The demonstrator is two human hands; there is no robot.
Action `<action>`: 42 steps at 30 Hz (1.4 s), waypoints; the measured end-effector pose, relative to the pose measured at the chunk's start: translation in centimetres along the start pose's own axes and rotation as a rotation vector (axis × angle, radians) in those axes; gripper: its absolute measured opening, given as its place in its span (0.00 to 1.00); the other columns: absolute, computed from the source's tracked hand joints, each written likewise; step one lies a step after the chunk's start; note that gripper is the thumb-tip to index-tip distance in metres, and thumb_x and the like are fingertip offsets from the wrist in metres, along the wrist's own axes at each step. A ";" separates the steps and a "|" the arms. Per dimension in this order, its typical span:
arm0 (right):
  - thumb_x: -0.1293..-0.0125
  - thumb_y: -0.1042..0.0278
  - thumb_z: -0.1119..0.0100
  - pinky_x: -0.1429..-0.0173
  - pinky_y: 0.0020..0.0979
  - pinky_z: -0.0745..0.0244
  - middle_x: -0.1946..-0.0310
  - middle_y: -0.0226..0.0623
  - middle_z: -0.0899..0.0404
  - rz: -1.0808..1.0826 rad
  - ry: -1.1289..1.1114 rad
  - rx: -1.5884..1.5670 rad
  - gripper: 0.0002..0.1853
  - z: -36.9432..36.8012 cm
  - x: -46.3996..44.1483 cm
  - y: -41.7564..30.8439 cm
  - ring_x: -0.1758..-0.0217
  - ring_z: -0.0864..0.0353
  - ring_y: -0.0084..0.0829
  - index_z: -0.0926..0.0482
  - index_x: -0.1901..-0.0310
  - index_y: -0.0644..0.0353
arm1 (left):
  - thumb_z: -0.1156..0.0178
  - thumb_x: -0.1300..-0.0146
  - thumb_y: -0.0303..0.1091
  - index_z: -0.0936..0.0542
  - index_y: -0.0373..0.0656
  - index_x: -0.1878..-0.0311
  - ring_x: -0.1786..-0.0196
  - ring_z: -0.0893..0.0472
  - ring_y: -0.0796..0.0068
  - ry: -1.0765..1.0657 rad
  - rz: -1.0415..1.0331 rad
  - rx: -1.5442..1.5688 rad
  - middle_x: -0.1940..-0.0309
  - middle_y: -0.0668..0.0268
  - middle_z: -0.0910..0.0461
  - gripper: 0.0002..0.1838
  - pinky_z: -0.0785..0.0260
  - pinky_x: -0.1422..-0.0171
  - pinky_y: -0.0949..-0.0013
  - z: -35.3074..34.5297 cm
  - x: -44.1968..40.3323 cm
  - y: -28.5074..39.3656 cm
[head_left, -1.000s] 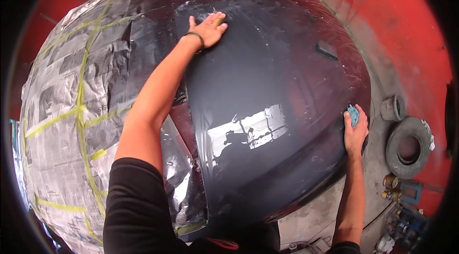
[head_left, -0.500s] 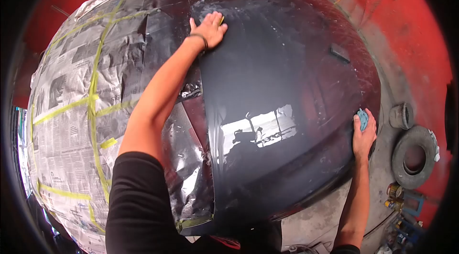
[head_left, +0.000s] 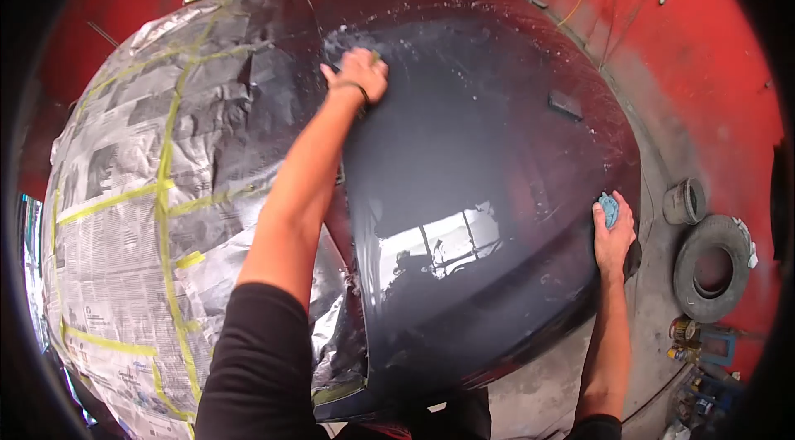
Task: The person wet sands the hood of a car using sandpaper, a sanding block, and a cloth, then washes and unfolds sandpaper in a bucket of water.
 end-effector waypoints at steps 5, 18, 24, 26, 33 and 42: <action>0.25 0.42 0.31 0.19 0.55 0.34 0.25 0.50 0.25 0.013 0.194 -0.002 0.38 1.4 0.9 -0.6 0.20 0.28 0.54 0.27 0.22 0.57 | 0.60 0.15 0.50 0.32 0.43 0.20 0.11 0.41 0.56 0.021 -0.611 -0.015 0.15 0.54 0.37 0.30 0.59 0.14 0.17 -2.3 20.7 12.1; 0.17 0.70 0.41 0.25 0.43 0.24 0.34 0.52 0.18 -0.004 0.019 -0.516 0.26 5.2 36.1 16.3 0.29 0.18 0.42 0.29 0.22 0.67 | 0.53 0.15 0.45 0.27 0.42 0.17 0.36 0.22 0.76 0.040 -0.123 1.535 0.32 0.67 0.19 0.31 0.34 0.26 0.72 -8.9 50.5 6.5; 0.17 0.58 0.39 0.40 0.42 0.18 0.48 0.47 0.10 -0.605 -0.894 0.057 0.22 7.8 69.1 38.7 0.46 0.10 0.42 0.18 0.32 0.64 | 0.53 0.14 0.46 0.22 0.45 0.19 0.43 0.22 0.79 0.247 -0.060 1.658 0.40 0.69 0.17 0.29 0.31 0.34 0.71 -9.5 50.7 7.3; 0.17 0.57 0.39 0.40 0.41 0.18 0.49 0.45 0.10 -0.819 -0.919 -0.004 0.22 10.5 71.5 41.0 0.46 0.11 0.41 0.18 0.32 0.63 | 0.53 0.14 0.48 0.21 0.45 0.20 0.46 0.21 0.79 0.323 -0.101 1.678 0.41 0.69 0.16 0.29 0.30 0.37 0.72 -9.2 50.5 7.4; 0.18 0.53 0.38 0.41 0.40 0.18 0.51 0.38 0.10 -1.135 -0.802 -0.220 0.22 14.6 73.7 44.2 0.47 0.11 0.37 0.16 0.35 0.60 | 0.55 0.12 0.48 0.25 0.38 0.18 0.31 0.19 0.71 0.382 -0.134 1.741 0.30 0.59 0.18 0.31 0.31 0.23 0.67 -9.8 49.3 6.8; 0.19 0.47 0.37 0.42 0.38 0.18 0.53 0.29 0.09 -0.813 -0.639 -0.751 0.23 11.1 58.4 37.4 0.48 0.11 0.33 0.13 0.37 0.57 | 0.56 0.12 0.47 0.23 0.42 0.19 0.38 0.17 0.71 0.418 -0.038 1.747 0.36 0.62 0.15 0.29 0.27 0.31 0.68 -8.5 50.0 7.1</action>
Point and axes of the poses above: each hand's wrist, its own x-axis away from the middle knuckle, its own z-axis out of the back of the hand, y = z × x, the point moved 4 cm from there along -x, towards the middle knuckle
